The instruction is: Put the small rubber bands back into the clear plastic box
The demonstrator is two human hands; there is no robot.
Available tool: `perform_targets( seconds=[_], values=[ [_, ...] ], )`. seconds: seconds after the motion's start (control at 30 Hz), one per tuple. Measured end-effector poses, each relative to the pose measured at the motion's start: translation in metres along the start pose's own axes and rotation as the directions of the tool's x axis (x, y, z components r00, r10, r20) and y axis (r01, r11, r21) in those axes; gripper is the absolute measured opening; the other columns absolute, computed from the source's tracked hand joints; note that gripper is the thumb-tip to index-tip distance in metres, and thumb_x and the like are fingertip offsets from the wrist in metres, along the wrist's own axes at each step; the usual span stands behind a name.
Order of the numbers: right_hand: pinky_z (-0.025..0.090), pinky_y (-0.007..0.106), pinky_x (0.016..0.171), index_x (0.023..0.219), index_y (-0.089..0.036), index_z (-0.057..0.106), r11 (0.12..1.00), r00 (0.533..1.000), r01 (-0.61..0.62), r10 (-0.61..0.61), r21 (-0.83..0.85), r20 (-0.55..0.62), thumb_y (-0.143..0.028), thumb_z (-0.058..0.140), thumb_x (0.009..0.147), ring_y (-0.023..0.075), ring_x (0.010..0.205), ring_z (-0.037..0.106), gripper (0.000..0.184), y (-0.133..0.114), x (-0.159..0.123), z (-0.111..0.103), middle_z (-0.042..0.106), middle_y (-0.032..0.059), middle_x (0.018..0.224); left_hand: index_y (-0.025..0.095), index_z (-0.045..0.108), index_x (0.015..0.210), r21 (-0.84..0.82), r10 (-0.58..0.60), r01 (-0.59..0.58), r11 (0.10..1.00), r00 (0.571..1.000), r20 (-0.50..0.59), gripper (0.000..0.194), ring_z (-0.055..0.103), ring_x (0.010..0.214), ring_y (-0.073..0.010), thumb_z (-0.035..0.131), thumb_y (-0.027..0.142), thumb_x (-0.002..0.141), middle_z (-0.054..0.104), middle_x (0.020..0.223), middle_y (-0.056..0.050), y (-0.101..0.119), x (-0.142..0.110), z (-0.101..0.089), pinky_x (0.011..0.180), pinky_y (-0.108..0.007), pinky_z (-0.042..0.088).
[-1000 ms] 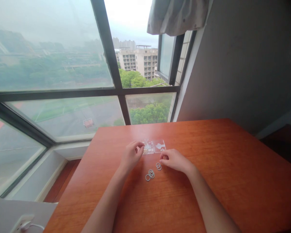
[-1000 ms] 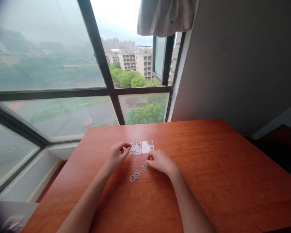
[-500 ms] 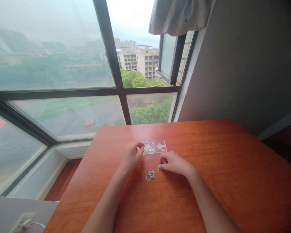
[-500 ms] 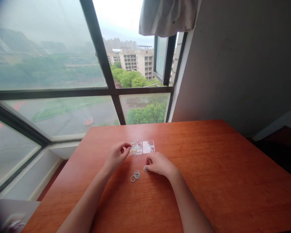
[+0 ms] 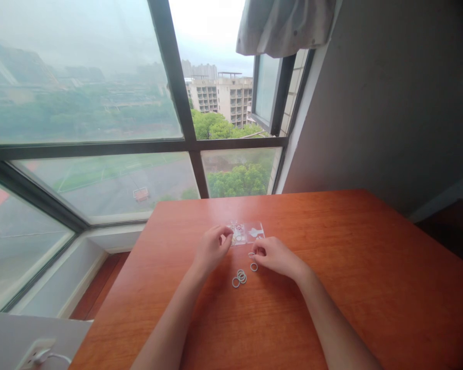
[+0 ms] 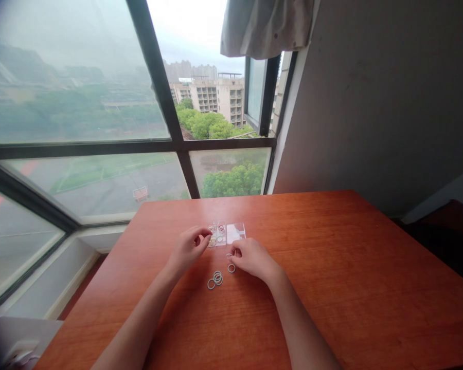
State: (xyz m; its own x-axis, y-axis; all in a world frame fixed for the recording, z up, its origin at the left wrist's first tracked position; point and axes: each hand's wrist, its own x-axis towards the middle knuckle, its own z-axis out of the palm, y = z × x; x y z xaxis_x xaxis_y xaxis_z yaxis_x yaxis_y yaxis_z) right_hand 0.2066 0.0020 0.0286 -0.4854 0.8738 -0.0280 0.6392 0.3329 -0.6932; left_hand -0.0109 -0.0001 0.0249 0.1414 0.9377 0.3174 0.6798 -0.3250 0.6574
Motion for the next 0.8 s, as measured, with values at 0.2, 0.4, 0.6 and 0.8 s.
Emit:
perform_targets(
  seconds=[0.2,0.4,0.6,0.8],
  values=[
    [0.033,0.021,0.055,0.075,-0.018,0.066,0.998,0.990,0.049,-0.044,0.031,-0.138,-0.025,0.061,0.081,0.0107,0.059,0.050,0.011,-0.001,0.005,-0.001,0.057,-0.0027,0.061,0.018,0.066,0.086,-0.107,0.102,-0.087,0.990,0.986,0.135,0.014,0.050,0.063,-0.0108,0.054,0.024,0.086,0.064,0.080,-0.002,0.018,-0.004,0.009,0.060,-0.022,0.040],
    [0.034,0.021,0.058,0.076,-0.018,0.067,0.994,0.979,0.100,-0.089,0.049,-0.181,-0.021,0.059,0.081,0.0112,0.061,0.051,0.010,-0.003,0.004,-0.003,0.059,-0.0022,0.065,0.018,0.067,0.082,-0.113,0.132,-0.112,0.987,0.974,0.184,0.010,0.051,0.064,-0.0110,0.056,0.019,0.083,0.063,0.077,-0.002,0.024,-0.006,0.016,0.058,-0.021,0.040],
    [0.034,0.021,0.057,0.080,-0.019,0.067,0.997,0.980,0.063,-0.056,0.035,-0.189,-0.022,0.060,0.080,0.0109,0.060,0.050,0.008,-0.001,0.004,-0.002,0.058,-0.0032,0.064,0.019,0.064,0.080,-0.014,0.047,-0.046,0.999,0.997,0.065,0.010,0.051,0.061,-0.0114,0.055,0.016,0.083,0.063,0.074,0.000,0.019,-0.004,0.015,0.060,-0.022,0.040],
    [0.034,0.021,0.057,0.075,-0.019,0.067,1.000,0.996,0.001,-0.002,-0.004,-0.094,-0.018,0.059,0.077,0.0109,0.060,0.053,0.009,0.000,0.002,-0.002,0.060,-0.0023,0.063,0.021,0.065,0.085,0.113,-0.021,0.025,0.993,0.999,-0.042,0.011,0.057,0.070,-0.0140,0.054,0.020,0.085,0.066,0.088,-0.002,0.011,-0.004,0.016,0.064,-0.024,0.042]
  ],
)
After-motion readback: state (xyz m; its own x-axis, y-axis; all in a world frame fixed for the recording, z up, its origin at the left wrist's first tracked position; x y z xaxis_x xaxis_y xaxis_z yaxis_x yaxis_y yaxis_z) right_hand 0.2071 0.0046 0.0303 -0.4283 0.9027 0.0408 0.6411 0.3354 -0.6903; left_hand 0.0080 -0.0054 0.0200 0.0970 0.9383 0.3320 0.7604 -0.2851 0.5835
